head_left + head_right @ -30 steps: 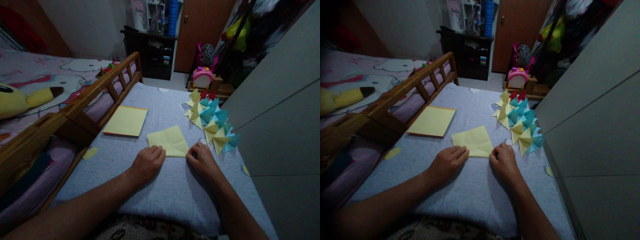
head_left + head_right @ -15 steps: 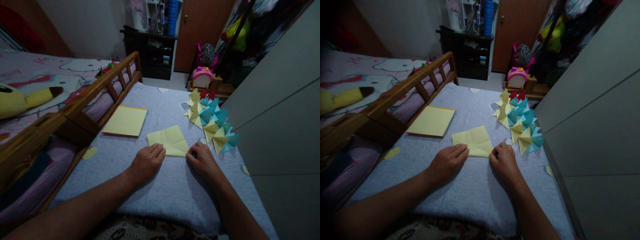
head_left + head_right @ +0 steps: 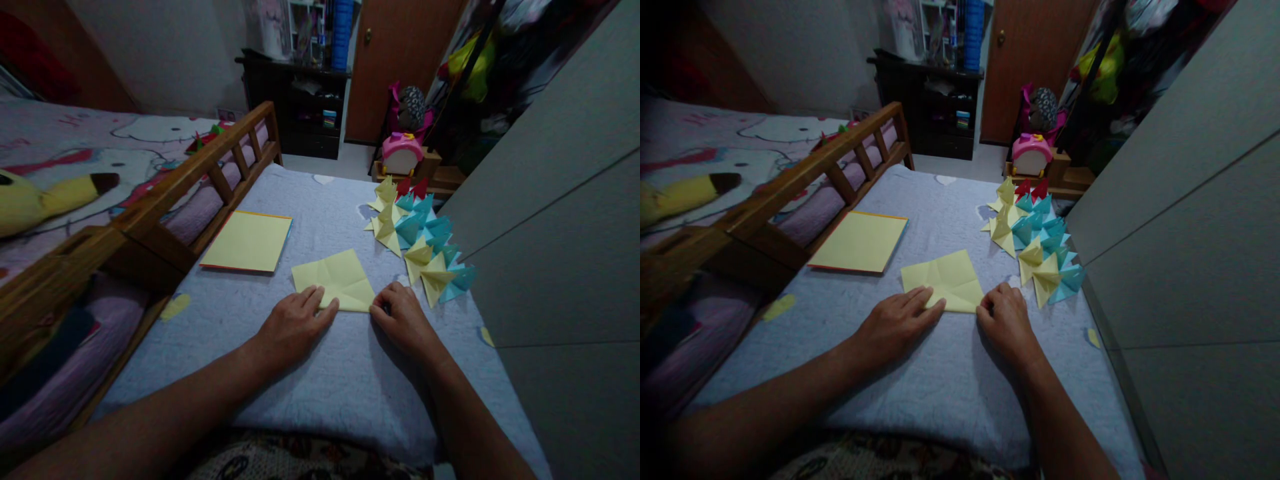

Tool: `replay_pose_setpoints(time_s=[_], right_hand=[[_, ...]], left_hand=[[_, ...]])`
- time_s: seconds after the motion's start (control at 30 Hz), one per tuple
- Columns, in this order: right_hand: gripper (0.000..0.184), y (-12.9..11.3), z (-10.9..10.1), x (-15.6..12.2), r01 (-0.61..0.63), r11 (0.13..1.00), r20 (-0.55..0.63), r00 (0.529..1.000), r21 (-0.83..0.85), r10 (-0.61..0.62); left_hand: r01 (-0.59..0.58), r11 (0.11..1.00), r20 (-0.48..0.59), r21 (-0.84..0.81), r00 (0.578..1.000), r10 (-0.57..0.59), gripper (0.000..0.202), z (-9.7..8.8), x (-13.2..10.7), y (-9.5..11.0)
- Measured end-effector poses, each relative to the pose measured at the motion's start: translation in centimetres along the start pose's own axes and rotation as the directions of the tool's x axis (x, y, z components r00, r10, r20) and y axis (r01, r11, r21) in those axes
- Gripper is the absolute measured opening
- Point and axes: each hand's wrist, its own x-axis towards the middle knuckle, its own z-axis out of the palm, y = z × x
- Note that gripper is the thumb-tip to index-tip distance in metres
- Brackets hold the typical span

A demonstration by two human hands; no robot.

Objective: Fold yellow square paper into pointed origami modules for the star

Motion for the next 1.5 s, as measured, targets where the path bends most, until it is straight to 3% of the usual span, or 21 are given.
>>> replay_pose_setpoints(time_s=[0.33,0.5,0.63,0.77,0.97,1.37,1.5], right_hand=[[0.012,0.1,-0.3,-0.2,-0.002,1.0,-0.001,1.0,-0.018,0.002],[0.012,0.4,-0.5,-0.3,-0.021,0.999,0.019,1.0,-0.028,0.021],[0.012,0.3,-0.5,-0.2,-0.009,0.999,0.017,1.0,-0.044,0.01],[0.012,0.1,-0.4,-0.2,-0.033,0.998,0.002,0.999,-0.046,0.033],[0.009,0.0,-0.2,-0.3,-0.056,0.996,-0.016,0.998,-0.063,0.056],[0.007,1.4,-0.6,-0.1,0.016,1.0,-0.018,1.0,0.002,-0.016],[0.014,1.1,-0.9,-0.9,0.059,0.994,-0.113,0.992,0.096,-0.048]], left_hand=[[0.015,1.0,0.071,0.021,0.997,-0.016,0.064,-0.5,0.0,0.8],[0.013,1.0,0.075,0.009,0.997,-0.014,0.062,-0.7,0.0,0.6],[-0.052,0.998,0.019,-0.023,0.998,0.052,0.055,-0.2,0.1,0.4],[-0.103,0.992,0.035,-0.076,0.994,0.106,0.053,0.3,0.2,0.4],[-0.138,0.986,0.099,-0.097,0.984,0.148,0.069,0.0,0.2,0.2],[-0.083,0.991,0.135,-0.107,0.986,0.097,0.076,0.3,0.1,0.1],[-0.081,0.992,0.137,-0.099,0.986,0.095,0.075,0.3,0.1,0.0]])
